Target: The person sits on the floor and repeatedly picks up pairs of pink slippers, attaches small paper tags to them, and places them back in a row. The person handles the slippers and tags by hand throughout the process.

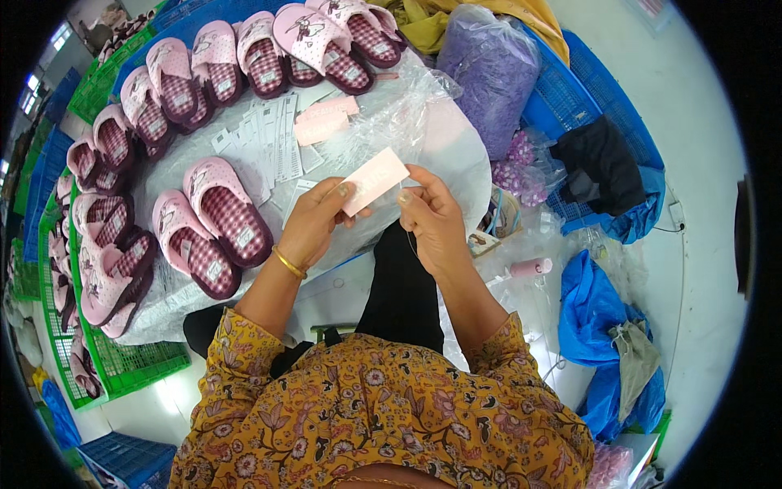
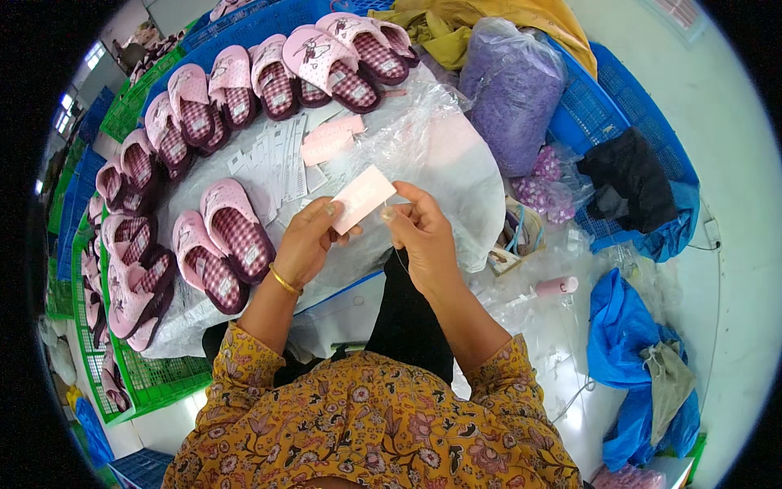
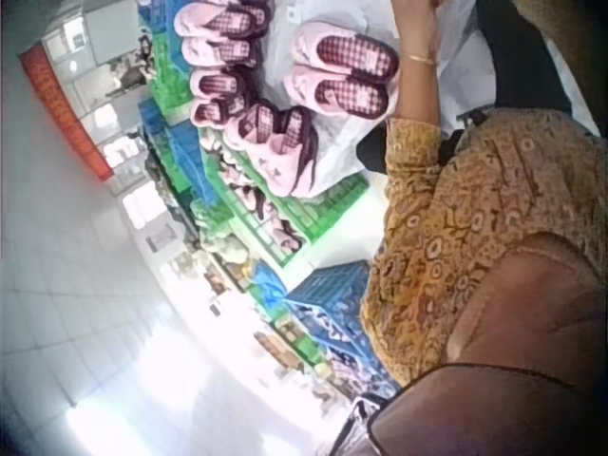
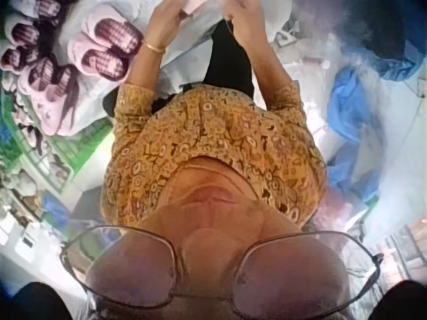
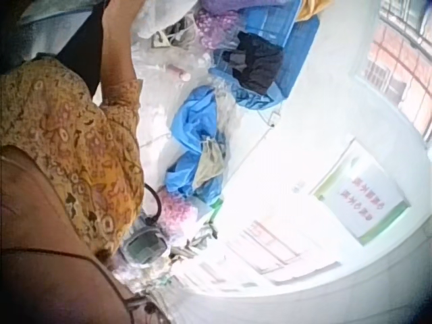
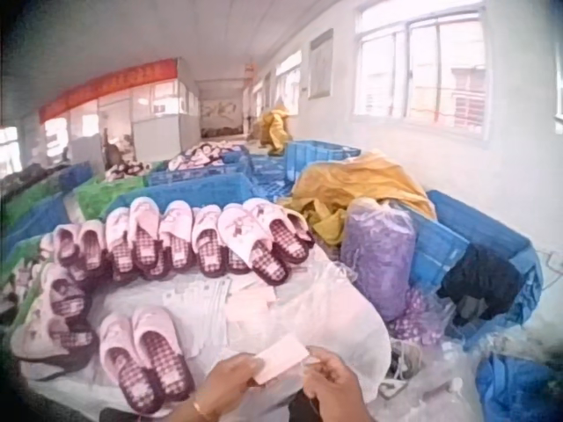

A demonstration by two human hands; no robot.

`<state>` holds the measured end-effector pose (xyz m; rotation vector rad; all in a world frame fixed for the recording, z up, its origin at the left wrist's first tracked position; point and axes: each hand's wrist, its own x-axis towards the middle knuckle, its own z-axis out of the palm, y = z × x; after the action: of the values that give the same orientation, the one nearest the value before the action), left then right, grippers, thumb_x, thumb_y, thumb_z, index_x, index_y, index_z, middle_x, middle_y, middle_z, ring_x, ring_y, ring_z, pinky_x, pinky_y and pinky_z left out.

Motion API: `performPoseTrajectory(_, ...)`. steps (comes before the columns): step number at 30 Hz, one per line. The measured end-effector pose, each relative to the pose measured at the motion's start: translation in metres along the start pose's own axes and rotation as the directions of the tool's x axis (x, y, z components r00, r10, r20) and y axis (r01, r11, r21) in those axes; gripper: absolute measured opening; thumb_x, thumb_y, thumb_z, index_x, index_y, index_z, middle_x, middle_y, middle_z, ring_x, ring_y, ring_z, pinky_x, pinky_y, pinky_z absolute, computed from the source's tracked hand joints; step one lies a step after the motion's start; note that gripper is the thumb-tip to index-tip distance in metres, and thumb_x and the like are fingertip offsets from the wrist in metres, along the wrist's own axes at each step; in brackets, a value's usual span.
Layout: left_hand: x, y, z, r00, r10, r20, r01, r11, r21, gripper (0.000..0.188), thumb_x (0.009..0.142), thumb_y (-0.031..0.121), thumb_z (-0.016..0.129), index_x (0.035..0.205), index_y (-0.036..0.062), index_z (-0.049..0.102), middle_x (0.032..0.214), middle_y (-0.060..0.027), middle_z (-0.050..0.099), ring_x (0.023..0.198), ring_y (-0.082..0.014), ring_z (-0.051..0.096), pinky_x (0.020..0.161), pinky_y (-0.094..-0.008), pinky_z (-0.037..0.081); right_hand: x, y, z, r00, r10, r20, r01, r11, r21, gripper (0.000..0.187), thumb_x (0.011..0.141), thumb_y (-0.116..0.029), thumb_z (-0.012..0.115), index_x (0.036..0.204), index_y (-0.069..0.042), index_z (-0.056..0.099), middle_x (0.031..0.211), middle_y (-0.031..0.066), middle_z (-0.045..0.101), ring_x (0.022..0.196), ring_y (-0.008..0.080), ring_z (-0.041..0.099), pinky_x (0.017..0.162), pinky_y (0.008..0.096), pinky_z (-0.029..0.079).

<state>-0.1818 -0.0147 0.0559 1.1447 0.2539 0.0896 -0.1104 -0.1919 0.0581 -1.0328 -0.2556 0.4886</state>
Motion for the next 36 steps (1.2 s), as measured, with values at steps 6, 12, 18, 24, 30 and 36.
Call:
performPoseTrajectory(6, -0.039, -0.009, -0.037, 0.999, -0.013, 0.053, -0.001, 0.965, 0.261, 0.025, 0.093, 0.018, 0.063, 0.108, -0.0013, 0.066, 0.092, -0.0058, 0.068, 0.083, -0.0094, 0.06, 0.074, -0.0233, 0.046, -0.006, 0.011, 0.02, 0.992, 0.091, 0.092, -0.079, 0.989, -0.122, 0.028, 0.089, -0.007, 0.065, 0.115, 0.002, 0.061, 0.083, -0.0012, 0.058, 0.067, 0.0037, 0.045, 0.056, 0.0196, 0.036)
performPoseTrajectory(12, -0.051, 0.01, -0.029, 0.982, 0.139, 0.131, -0.188, 0.829, 0.527, 0.025, 0.093, 0.014, 0.062, 0.113, -0.001, 0.063, 0.099, 0.0, 0.065, 0.085, -0.0061, 0.056, 0.077, -0.0223, 0.045, -0.012, 0.023, 0.029, 0.968, 0.183, 0.169, -0.146, 0.967, -0.211, 0.026, 0.089, -0.007, 0.064, 0.114, 0.002, 0.063, 0.085, -0.0006, 0.06, 0.065, 0.0033, 0.045, 0.055, 0.0185, 0.035)
performPoseTrajectory(18, -0.058, 0.007, -0.033, 0.992, 0.12, 0.049, -0.126, 0.806, 0.578, 0.022, 0.094, 0.011, 0.056, 0.111, -0.0001, 0.063, 0.091, 0.0003, 0.063, 0.081, -0.0054, 0.054, 0.072, -0.0207, 0.044, -0.015, 0.023, 0.039, 0.972, 0.192, 0.135, -0.156, 0.958, -0.242, 0.026, 0.089, -0.009, 0.066, 0.113, 0.002, 0.063, 0.085, -0.0003, 0.06, 0.066, 0.0037, 0.045, 0.055, 0.019, 0.036)
performPoseTrajectory(24, -0.059, 0.0, -0.036, 0.981, 0.186, 0.053, -0.183, 0.807, 0.561, 0.021, 0.094, 0.008, 0.056, 0.112, -0.0009, 0.063, 0.09, -0.0006, 0.064, 0.08, -0.0054, 0.055, 0.07, -0.0215, 0.046, -0.015, 0.024, 0.038, 0.956, 0.26, 0.135, -0.223, 0.945, -0.239, 0.03, 0.087, -0.01, 0.069, 0.114, 0.001, 0.062, 0.084, -0.0002, 0.06, 0.065, 0.005, 0.045, 0.056, 0.0197, 0.036)
performPoseTrajectory(30, -0.061, 0.002, -0.031, 0.987, 0.156, 0.043, -0.147, 0.758, 0.635, 0.022, 0.094, 0.008, 0.057, 0.112, -0.0014, 0.063, 0.091, -0.0025, 0.066, 0.081, -0.0064, 0.057, 0.072, -0.0216, 0.046, -0.015, 0.027, 0.036, 0.959, 0.251, 0.131, -0.219, 0.951, -0.22, 0.029, 0.087, -0.009, 0.069, 0.113, 0.001, 0.062, 0.082, -0.0009, 0.058, 0.064, 0.0051, 0.045, 0.056, 0.0199, 0.035)
performPoseTrajectory(36, -0.062, -0.005, -0.034, 0.982, 0.18, 0.059, -0.178, 0.773, 0.608, 0.026, 0.092, 0.013, 0.059, 0.116, 0.0039, 0.064, 0.091, -0.0112, 0.069, 0.079, -0.0144, 0.064, 0.072, -0.0283, 0.05, -0.017, 0.027, 0.035, 0.958, 0.261, 0.12, -0.234, 0.951, -0.203, 0.024, 0.087, -0.009, 0.068, 0.109, 0.001, 0.063, 0.08, -0.0015, 0.057, 0.064, 0.005, 0.044, 0.055, 0.0199, 0.034)
